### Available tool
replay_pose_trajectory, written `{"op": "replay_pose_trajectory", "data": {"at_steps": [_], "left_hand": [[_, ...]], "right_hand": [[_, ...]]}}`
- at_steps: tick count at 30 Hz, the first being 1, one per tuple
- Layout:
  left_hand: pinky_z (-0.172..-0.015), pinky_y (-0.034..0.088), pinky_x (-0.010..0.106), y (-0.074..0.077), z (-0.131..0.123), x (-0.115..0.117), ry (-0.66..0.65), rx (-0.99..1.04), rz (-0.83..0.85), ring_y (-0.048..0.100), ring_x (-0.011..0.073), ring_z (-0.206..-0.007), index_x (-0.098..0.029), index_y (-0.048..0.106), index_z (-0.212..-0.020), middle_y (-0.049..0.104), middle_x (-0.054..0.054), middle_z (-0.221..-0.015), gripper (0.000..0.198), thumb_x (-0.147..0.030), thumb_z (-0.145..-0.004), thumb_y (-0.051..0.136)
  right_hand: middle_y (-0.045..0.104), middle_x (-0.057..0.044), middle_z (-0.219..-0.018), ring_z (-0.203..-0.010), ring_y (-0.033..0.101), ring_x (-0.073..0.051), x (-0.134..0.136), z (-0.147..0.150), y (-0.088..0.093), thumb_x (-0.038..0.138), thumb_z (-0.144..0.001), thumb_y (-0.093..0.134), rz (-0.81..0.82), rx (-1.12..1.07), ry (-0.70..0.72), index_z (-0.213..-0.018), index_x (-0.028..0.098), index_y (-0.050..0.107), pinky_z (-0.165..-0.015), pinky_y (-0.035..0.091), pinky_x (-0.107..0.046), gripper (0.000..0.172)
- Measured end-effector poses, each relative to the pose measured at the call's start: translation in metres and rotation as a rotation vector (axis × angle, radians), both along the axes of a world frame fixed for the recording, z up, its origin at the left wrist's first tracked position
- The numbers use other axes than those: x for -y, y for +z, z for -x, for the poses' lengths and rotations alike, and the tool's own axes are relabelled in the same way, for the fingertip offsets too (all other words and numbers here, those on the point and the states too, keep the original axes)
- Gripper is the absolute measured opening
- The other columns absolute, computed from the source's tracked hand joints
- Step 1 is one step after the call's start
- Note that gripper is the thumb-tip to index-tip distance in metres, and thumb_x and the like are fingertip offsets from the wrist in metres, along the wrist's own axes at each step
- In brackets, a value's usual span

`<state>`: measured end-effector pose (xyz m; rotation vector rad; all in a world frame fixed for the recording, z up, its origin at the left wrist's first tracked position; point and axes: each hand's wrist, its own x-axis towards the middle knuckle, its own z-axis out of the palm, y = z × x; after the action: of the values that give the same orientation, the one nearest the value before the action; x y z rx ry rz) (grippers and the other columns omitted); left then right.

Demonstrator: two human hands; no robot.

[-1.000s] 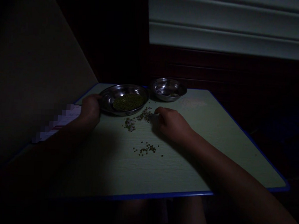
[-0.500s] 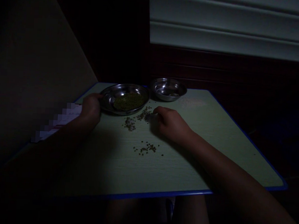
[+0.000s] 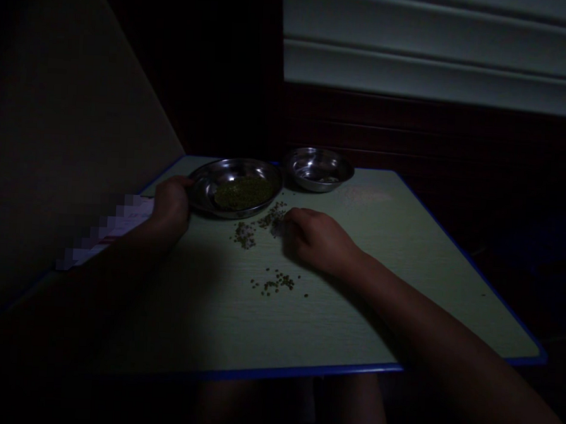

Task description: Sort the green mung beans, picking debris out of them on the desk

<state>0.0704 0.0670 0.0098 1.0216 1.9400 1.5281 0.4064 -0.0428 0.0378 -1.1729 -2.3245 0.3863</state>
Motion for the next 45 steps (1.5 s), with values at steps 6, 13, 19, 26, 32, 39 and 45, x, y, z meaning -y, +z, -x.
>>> {"op": "replay_pose_trajectory", "data": {"at_steps": [6,13,19,26,32,39,45], "left_hand": [[-0.140,0.061,0.059,-0.003,0.002,-0.002,-0.017,0.006,-0.034,0.080,0.0408,-0.142,-0.028,0.070,-0.081,0.087,0.011,-0.111,0.017,-0.011,-0.082,0.067],[-0.138,0.064,0.058,-0.002,0.002,-0.001,-0.020,-0.012,0.005,0.082,0.0400,-0.142,-0.029,0.071,-0.082,0.089,0.011,-0.116,0.016,-0.014,-0.082,0.067],[-0.137,0.063,0.055,0.000,-0.003,0.002,-0.019,-0.022,-0.011,0.083,0.0380,-0.138,-0.027,0.069,-0.079,0.088,0.012,-0.119,0.020,-0.010,-0.085,0.060],[-0.132,0.064,0.053,0.003,-0.007,0.005,0.004,0.012,-0.018,0.083,0.0369,-0.131,-0.026,0.070,-0.076,0.085,0.010,-0.113,0.023,-0.008,-0.086,0.060],[-0.132,0.063,0.051,0.009,-0.012,0.011,-0.008,0.006,-0.014,0.082,0.0352,-0.129,-0.028,0.066,-0.075,0.085,0.009,-0.109,0.025,-0.007,-0.087,0.059],[-0.132,0.064,0.054,0.008,-0.012,0.010,-0.004,0.005,-0.019,0.082,0.0355,-0.126,-0.028,0.066,-0.076,0.085,0.010,-0.109,0.021,-0.009,-0.084,0.060],[-0.133,0.064,0.053,0.007,-0.011,0.009,-0.015,-0.010,-0.006,0.082,0.0353,-0.129,-0.029,0.065,-0.075,0.085,0.008,-0.108,0.019,-0.011,-0.081,0.061]], "right_hand": [[0.094,-0.019,-0.125,-0.109,0.087,-0.033,-0.002,-0.003,0.001,0.005,-0.100,0.063,-0.054,0.076,-0.031,-0.133,0.018,0.087,-0.096,0.062,-0.040,0.042],[0.094,-0.016,-0.123,-0.106,0.087,-0.030,-0.005,-0.002,-0.005,0.003,-0.099,0.065,-0.038,-0.010,0.039,-0.129,0.018,0.086,-0.093,0.062,-0.038,0.039],[0.095,-0.016,-0.125,-0.110,0.089,-0.031,-0.003,-0.001,-0.006,0.005,-0.103,0.066,-0.035,-0.015,0.074,-0.129,0.018,0.086,-0.096,0.065,-0.039,0.035],[0.094,-0.019,-0.130,-0.114,0.089,-0.032,-0.002,0.000,-0.006,0.004,-0.104,0.065,-0.061,0.008,0.098,-0.132,0.017,0.085,-0.100,0.066,-0.041,0.036],[0.094,-0.019,-0.129,-0.115,0.089,-0.033,-0.002,0.000,-0.006,0.003,-0.103,0.064,-0.068,0.051,0.096,-0.136,0.015,0.085,-0.099,0.065,-0.040,0.041],[0.094,-0.019,-0.131,-0.117,0.088,-0.034,-0.003,0.001,-0.006,-0.001,-0.098,0.065,-0.100,0.094,0.048,-0.137,0.017,0.085,-0.103,0.065,-0.043,0.048],[0.094,-0.016,-0.129,-0.116,0.089,-0.032,-0.002,0.002,-0.005,0.003,-0.104,0.064,-0.060,0.005,0.116,-0.130,0.020,0.086,-0.101,0.066,-0.041,0.038]]}}
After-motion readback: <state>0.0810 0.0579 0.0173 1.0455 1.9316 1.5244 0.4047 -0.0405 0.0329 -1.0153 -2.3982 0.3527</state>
